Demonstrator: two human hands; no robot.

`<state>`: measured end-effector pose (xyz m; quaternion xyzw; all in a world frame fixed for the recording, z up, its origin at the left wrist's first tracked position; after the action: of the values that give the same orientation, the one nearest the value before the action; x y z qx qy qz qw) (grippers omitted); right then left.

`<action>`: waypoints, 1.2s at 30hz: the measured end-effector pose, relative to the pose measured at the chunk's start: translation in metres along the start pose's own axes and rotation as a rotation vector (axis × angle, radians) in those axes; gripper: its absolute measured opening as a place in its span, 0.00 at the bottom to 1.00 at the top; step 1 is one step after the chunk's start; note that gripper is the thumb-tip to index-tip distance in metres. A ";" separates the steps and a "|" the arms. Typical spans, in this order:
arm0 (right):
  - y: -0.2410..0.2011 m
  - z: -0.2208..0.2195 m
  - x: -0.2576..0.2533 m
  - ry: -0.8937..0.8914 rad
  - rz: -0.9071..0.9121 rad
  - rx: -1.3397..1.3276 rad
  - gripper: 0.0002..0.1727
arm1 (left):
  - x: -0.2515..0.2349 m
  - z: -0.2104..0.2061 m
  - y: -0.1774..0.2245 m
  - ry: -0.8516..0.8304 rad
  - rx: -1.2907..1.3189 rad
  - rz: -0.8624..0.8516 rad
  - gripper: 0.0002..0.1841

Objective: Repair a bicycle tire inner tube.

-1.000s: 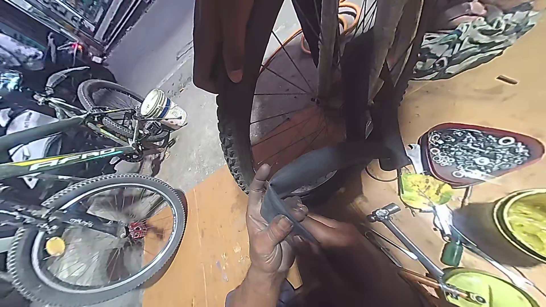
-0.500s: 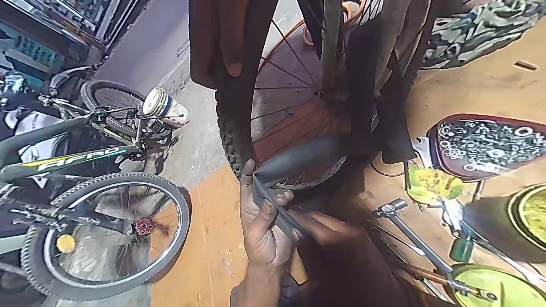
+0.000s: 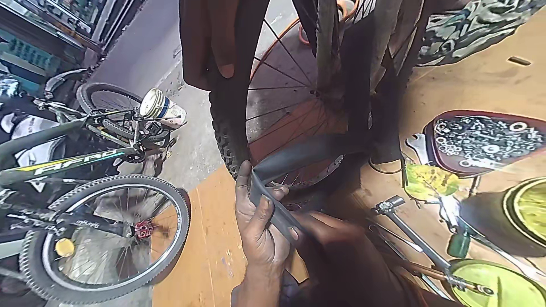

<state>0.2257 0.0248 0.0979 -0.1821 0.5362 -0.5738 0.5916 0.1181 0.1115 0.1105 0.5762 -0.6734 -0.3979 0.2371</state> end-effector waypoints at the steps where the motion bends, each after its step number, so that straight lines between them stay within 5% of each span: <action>1: 0.000 -0.001 0.000 -0.005 -0.005 -0.007 0.20 | 0.000 0.000 0.001 0.013 -0.013 -0.004 0.34; 15: 0.004 -0.003 0.002 -0.046 -0.008 -0.027 0.19 | -0.003 0.001 0.005 0.116 -0.135 -0.071 0.33; 23: 0.005 -0.005 0.008 -0.087 -0.032 -0.038 0.19 | -0.002 0.001 0.003 -0.008 -0.021 0.044 0.28; 31: 0.049 -0.014 0.015 -0.151 -0.353 -0.976 0.21 | 0.011 0.011 -0.003 -0.286 0.038 0.321 0.26; 36: 0.060 -0.016 0.006 -0.087 -0.312 -1.304 0.29 | 0.032 0.025 -0.010 -0.313 -0.032 0.412 0.25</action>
<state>0.2400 0.0426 0.0395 -0.6005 0.7162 -0.2036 0.2917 0.0972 0.0876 0.0836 0.3542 -0.7989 -0.4360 0.2150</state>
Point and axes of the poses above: each hand's wrist, its own x-axis away from the middle knuckle, its own z-axis out of the back of the hand, y = z × x, the point moved 4 cm from there along -x, towards the middle knuckle
